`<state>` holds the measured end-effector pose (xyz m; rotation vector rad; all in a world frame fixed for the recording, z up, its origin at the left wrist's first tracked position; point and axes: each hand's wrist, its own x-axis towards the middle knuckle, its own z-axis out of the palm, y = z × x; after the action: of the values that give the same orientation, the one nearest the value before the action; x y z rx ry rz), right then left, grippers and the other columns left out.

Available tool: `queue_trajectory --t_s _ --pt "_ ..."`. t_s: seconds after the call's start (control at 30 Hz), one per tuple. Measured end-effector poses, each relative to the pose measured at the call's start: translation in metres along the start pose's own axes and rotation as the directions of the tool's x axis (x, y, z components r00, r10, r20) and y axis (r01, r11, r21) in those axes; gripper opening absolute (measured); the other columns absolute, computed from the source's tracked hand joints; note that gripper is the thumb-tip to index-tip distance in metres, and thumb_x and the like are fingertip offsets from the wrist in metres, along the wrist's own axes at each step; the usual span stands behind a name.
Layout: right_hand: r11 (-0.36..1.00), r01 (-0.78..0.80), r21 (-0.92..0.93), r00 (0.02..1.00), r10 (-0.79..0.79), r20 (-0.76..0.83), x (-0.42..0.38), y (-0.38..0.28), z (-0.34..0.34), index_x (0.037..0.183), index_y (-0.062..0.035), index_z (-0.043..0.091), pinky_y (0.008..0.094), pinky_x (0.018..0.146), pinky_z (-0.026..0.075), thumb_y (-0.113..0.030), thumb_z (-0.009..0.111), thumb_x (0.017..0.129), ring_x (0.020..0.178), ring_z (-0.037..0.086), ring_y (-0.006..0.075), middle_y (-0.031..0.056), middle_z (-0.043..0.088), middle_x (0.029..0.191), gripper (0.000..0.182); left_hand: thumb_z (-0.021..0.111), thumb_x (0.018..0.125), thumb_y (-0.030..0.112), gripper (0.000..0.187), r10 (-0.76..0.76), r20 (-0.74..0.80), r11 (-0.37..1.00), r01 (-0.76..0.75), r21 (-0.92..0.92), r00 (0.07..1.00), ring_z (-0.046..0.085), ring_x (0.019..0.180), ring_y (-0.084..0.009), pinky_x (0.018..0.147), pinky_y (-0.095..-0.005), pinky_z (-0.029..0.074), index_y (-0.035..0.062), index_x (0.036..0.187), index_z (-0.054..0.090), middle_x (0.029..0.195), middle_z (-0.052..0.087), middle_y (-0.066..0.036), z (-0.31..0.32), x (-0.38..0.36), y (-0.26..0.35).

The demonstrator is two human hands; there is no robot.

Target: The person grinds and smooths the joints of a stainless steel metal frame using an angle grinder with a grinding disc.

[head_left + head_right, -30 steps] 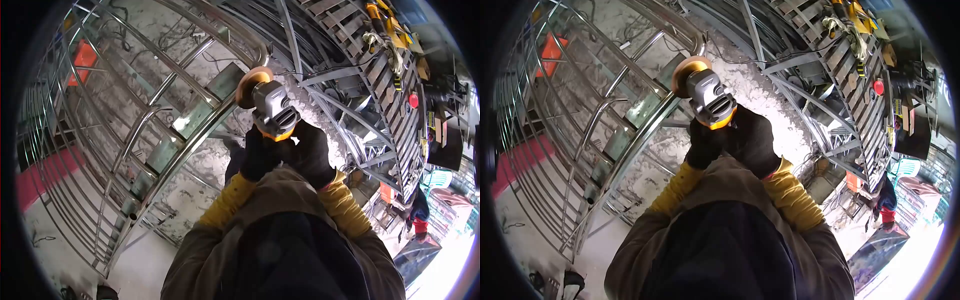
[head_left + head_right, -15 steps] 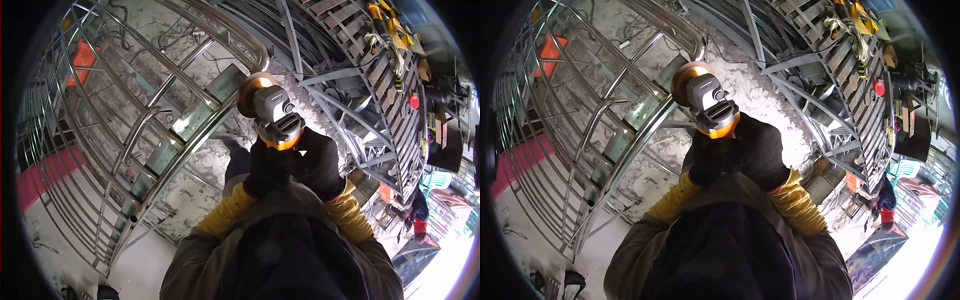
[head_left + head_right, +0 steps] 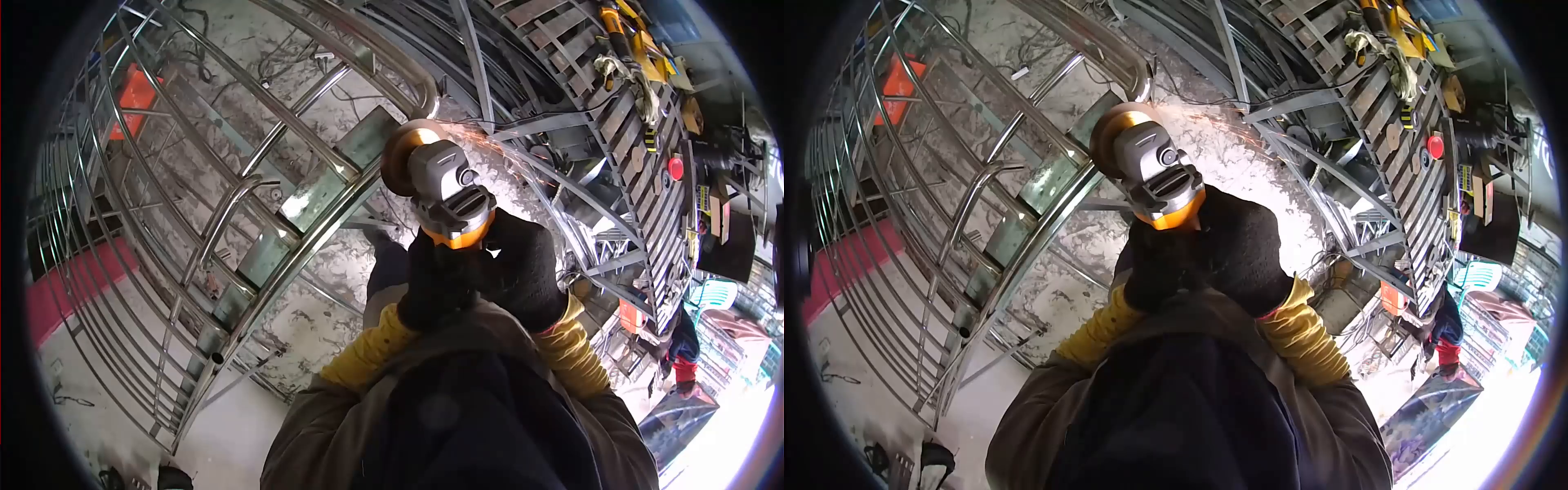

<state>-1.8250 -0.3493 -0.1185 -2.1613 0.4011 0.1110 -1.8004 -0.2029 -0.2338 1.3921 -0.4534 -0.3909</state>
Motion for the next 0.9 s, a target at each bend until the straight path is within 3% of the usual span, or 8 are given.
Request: queue_trajectory --t_s 0.1,0.27,0.4,0.47,0.6,0.7,0.77,0.9 --pt "0.999 -0.029 -0.018 0.999 0.03 0.023 -0.001 -0.001 -0.001 0.108 0.0 0.076 0.0347 0.078 0.06 -0.017 0.083 0.082 0.088 0.079 0.0225 0.0164 0.079 0.094 0.033 0.069 0.1 0.042 0.061 -0.057 -0.008 0.997 0.057 0.06 0.998 0.073 0.103 -0.0227 0.087 -0.0369 0.059 -0.002 0.14 0.056 0.117 0.073 -0.014 0.002 -0.002 0.005" --pt "1.0 -0.009 -0.009 1.0 0.009 -0.007 0.0 -0.006 0.001 0.106 0.0003 0.076 0.0342 0.076 0.059 -0.017 0.082 0.08 0.085 0.078 0.0214 0.0157 0.078 0.09 0.031 0.07 0.099 0.04 0.06 -0.295 0.003 0.894 0.277 -0.352 0.956 0.072 0.108 -0.0248 0.091 -0.0387 0.059 -0.0003 0.141 0.056 0.123 0.071 -0.012 0.005 -0.011 -0.008" --pt "0.999 -0.021 -0.026 1.0 0.021 0.004 -0.001 -0.004 0.001 0.105 0.0002 0.076 0.0339 0.075 0.059 -0.018 0.083 0.08 0.085 0.078 0.0227 0.0155 0.078 0.088 0.031 0.07 0.1 0.039 0.06 -0.205 -0.046 0.945 0.185 -0.271 0.978 0.071 0.11 -0.0248 0.093 -0.0389 0.058 -0.0004 0.142 0.056 0.124 0.071 -0.012 0.006 -0.006 0.006" --pt "0.999 -0.035 0.01 0.999 0.035 -0.015 -0.002 -0.007 0.0 0.104 -0.0003 0.076 0.0339 0.074 0.058 -0.019 0.084 0.079 0.082 0.078 0.0243 0.0158 0.077 0.087 0.032 0.069 0.101 0.035 0.055 -0.341 -0.004 0.776 0.279 -0.565 0.94 0.071 0.109 -0.0234 0.092 -0.0376 0.058 0.0009 0.142 0.056 0.123 0.071 -0.012 0.012 -0.012 -0.004" --pt "0.999 -0.04 0.022 0.999 0.04 -0.017 -0.001 -0.007 0.001 0.104 -0.0008 0.076 0.0338 0.072 0.057 -0.023 0.087 0.078 0.079 0.077 0.0246 0.0155 0.077 0.087 0.036 0.068 0.102 0.032 0.053 -0.424 0.034 0.794 0.389 -0.468 0.905 0.071 0.108 -0.022 0.091 -0.0358 0.058 0.0005 0.143 0.055 0.123 0.071 -0.012 0.008 -0.017 -0.011" --pt "0.999 0.005 -0.04 1.0 -0.005 -0.016 0.0 -0.005 -0.001 0.103 -0.0012 0.077 0.0336 0.071 0.057 -0.026 0.09 0.077 0.078 0.076 0.0233 0.0145 0.078 0.087 0.038 0.068 0.102 0.03 0.053 -0.282 -0.007 0.889 0.258 -0.378 0.96 0.071 0.108 -0.0217 0.09 -0.035 0.058 -0.0011 0.142 0.054 0.123 0.071 -0.012 0.008 -0.011 0.003" --pt "0.999 -0.016 -0.042 1.0 0.015 -0.01 0.0 -0.006 -0.002 0.103 -0.0016 0.077 0.0335 0.071 0.057 -0.025 0.089 0.077 0.078 0.077 0.0234 0.0139 0.078 0.087 0.037 0.068 0.102 0.034 0.056 -0.369 0.045 0.651 0.293 -0.7 0.928 0.071 0.108 -0.022 0.091 -0.0355 0.058 -0.0018 0.143 0.053 0.123 0.07 -0.012 0.014 -0.014 -0.001" --pt "1.0 0.001 -0.03 0.999 -0.002 -0.032 0.001 -0.008 -0.001 0.102 -0.0018 0.077 0.0334 0.071 0.058 -0.025 0.089 0.077 0.077 0.076 0.0232 0.0137 0.078 0.087 0.036 0.067 0.103 0.037 0.057 -0.22 -0.023 0.917 0.199 -0.345 0.975 0.07 0.109 -0.0223 0.092 -0.0363 0.058 -0.0019 0.143 0.052 0.124 0.07 -0.013 0.003 -0.011 0.001"
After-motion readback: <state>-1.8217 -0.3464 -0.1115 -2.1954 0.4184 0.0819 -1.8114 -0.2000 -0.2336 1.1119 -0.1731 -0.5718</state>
